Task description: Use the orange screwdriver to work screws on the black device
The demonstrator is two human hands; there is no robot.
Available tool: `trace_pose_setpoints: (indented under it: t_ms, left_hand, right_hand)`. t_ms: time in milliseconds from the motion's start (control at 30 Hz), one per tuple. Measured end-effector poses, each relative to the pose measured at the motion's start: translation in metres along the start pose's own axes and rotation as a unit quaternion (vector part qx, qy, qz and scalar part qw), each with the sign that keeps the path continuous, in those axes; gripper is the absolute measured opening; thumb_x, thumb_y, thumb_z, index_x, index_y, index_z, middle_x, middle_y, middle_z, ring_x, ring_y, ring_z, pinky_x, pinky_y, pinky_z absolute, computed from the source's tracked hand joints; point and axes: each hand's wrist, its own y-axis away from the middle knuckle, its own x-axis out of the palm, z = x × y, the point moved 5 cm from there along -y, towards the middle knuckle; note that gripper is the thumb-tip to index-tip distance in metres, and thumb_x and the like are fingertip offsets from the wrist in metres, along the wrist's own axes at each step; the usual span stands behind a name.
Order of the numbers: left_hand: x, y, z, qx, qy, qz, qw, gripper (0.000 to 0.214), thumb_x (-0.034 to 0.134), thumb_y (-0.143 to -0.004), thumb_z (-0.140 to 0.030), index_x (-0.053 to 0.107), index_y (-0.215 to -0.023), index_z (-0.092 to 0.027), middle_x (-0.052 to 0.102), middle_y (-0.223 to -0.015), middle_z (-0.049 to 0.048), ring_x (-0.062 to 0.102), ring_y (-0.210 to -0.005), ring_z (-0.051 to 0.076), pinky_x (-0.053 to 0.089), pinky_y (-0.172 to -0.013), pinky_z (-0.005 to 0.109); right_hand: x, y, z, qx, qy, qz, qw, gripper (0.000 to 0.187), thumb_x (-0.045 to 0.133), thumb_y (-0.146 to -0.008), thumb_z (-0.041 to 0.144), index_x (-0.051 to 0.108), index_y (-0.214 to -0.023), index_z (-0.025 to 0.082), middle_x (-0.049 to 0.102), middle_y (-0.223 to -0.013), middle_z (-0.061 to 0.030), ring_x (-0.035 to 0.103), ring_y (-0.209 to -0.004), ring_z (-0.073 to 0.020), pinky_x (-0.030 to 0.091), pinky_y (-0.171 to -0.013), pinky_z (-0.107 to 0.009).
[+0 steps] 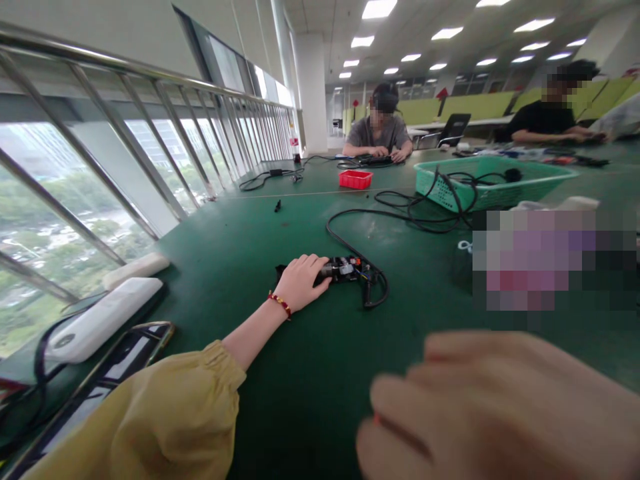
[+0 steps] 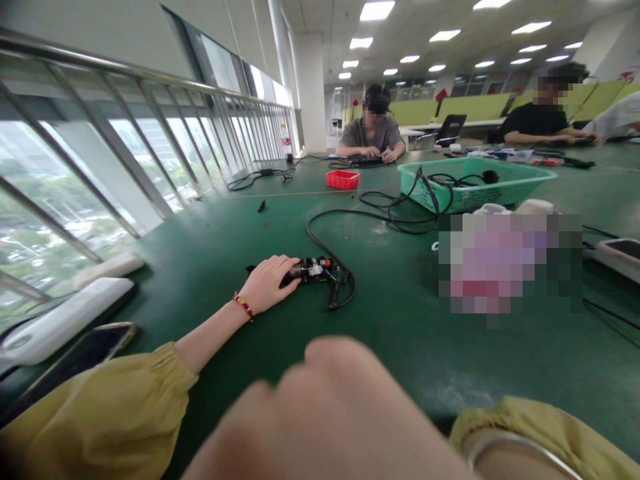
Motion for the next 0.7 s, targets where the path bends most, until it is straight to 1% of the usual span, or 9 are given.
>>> trace_pose_setpoints:
  t_ms: [33,67,100,167,233,267,433,600,700]
  left_hand:
    - [0.0,0.0,0.0,-0.003,-0.001,0.001,1.0,0.035,0.044,-0.083,-0.033,0.048,-0.112,-0.014,0.056,-0.103,0.0082,0.05,-0.093,0.022,0.041,-0.081,0.035]
    - [-0.001,0.0,0.0,-0.007,-0.002,0.001,1.0,0.033,0.044,-0.083,-0.032,0.049,-0.111,-0.015,0.056,-0.101,0.008,0.05,-0.093,0.022,0.041,-0.081,0.035]
    - [-0.002,0.0,0.0,-0.011,-0.001,0.0,1.0,0.032,0.044,-0.083,-0.032,0.049,-0.109,-0.015,0.056,-0.099,0.0076,0.051,-0.093,0.023,0.041,-0.08,0.035]
    - [-0.003,0.0,0.0,-0.019,0.005,-0.001,1.0,0.029,0.046,-0.081,-0.033,0.051,-0.106,-0.017,0.057,-0.094,0.0068,0.051,-0.092,0.024,0.041,-0.078,0.035]
    - [-0.004,-0.001,0.0,-0.023,0.013,-0.002,1.0,0.028,0.047,-0.08,-0.034,0.051,-0.103,-0.018,0.057,-0.09,0.0061,0.052,-0.091,0.024,0.041,-0.076,0.035]
    - [-0.004,-0.001,0.0,-0.023,0.016,-0.002,1.0,0.027,0.047,-0.08,-0.034,0.051,-0.102,-0.018,0.057,-0.089,0.006,0.052,-0.09,0.024,0.041,-0.075,0.035]
    - [-0.004,-0.001,-0.001,-0.007,0.008,-0.002,1.0,0.027,0.043,-0.082,-0.033,0.05,-0.103,-0.017,0.056,-0.091,0.0073,0.051,-0.089,0.024,0.041,-0.074,0.036]
    - [-0.004,0.0,-0.002,-0.003,-0.004,-0.005,1.0,0.027,0.043,-0.083,-0.033,0.05,-0.102,-0.017,0.055,-0.094,0.0074,0.051,-0.089,0.023,0.041,-0.073,0.035]
    - [-0.004,0.0,-0.002,-0.002,-0.011,-0.003,1.0,0.027,0.042,-0.083,-0.034,0.05,-0.102,-0.017,0.055,-0.095,0.0073,0.051,-0.088,0.022,0.041,-0.073,0.034]
  right_hand:
    - [-0.021,-0.035,0.0,0.0,0.005,0.025,1.0,0.027,0.047,-0.07,0.036,0.064,-0.088,0.046,0.064,-0.064,0.0034,0.058,-0.07,-0.0186,0.039,-0.052,-0.031]
    - [-0.039,-0.062,-0.001,-0.002,0.009,0.059,0.998,0.024,0.047,-0.071,0.033,0.067,-0.085,0.039,0.063,-0.063,0.0016,0.056,-0.065,-0.0167,0.037,-0.053,-0.03]
    - [-0.051,-0.082,-0.002,-0.003,0.009,0.098,0.995,0.022,0.047,-0.073,0.031,0.067,-0.08,0.033,0.062,-0.062,0.0008,0.054,-0.06,-0.0144,0.035,-0.052,-0.028]
    - [-0.065,-0.104,-0.007,-0.002,-0.004,0.165,0.986,0.019,0.047,-0.075,0.029,0.066,-0.073,0.026,0.06,-0.06,0.0015,0.049,-0.053,-0.0109,0.032,-0.051,-0.025]
    - [-0.064,-0.113,-0.016,0.02,-0.009,0.202,0.979,0.02,0.047,-0.076,0.031,0.066,-0.072,0.023,0.061,-0.063,0.0006,0.051,-0.059,-0.0116,0.034,-0.056,-0.024]
    - [-0.061,-0.114,-0.02,0.024,-0.007,0.209,0.977,0.02,0.048,-0.077,0.031,0.066,-0.074,0.023,0.062,-0.065,0.0,0.052,-0.063,-0.0125,0.034,-0.058,-0.024]
    - [-0.048,-0.118,-0.034,0.044,0.04,0.194,0.979,0.019,0.049,-0.076,0.032,0.067,-0.078,0.023,0.064,-0.073,-0.0021,0.055,-0.076,-0.0168,0.034,-0.061,-0.025]
    - [-0.05,-0.119,-0.042,0.049,0.05,0.197,0.978,0.019,0.049,-0.076,0.03,0.066,-0.081,0.023,0.064,-0.077,-0.0022,0.054,-0.078,-0.017,0.035,-0.065,-0.026]
    - [-0.053,-0.119,-0.043,0.036,0.045,0.186,0.981,0.019,0.049,-0.077,0.029,0.065,-0.084,0.023,0.063,-0.08,-0.002,0.054,-0.078,-0.016,0.035,-0.065,-0.026]
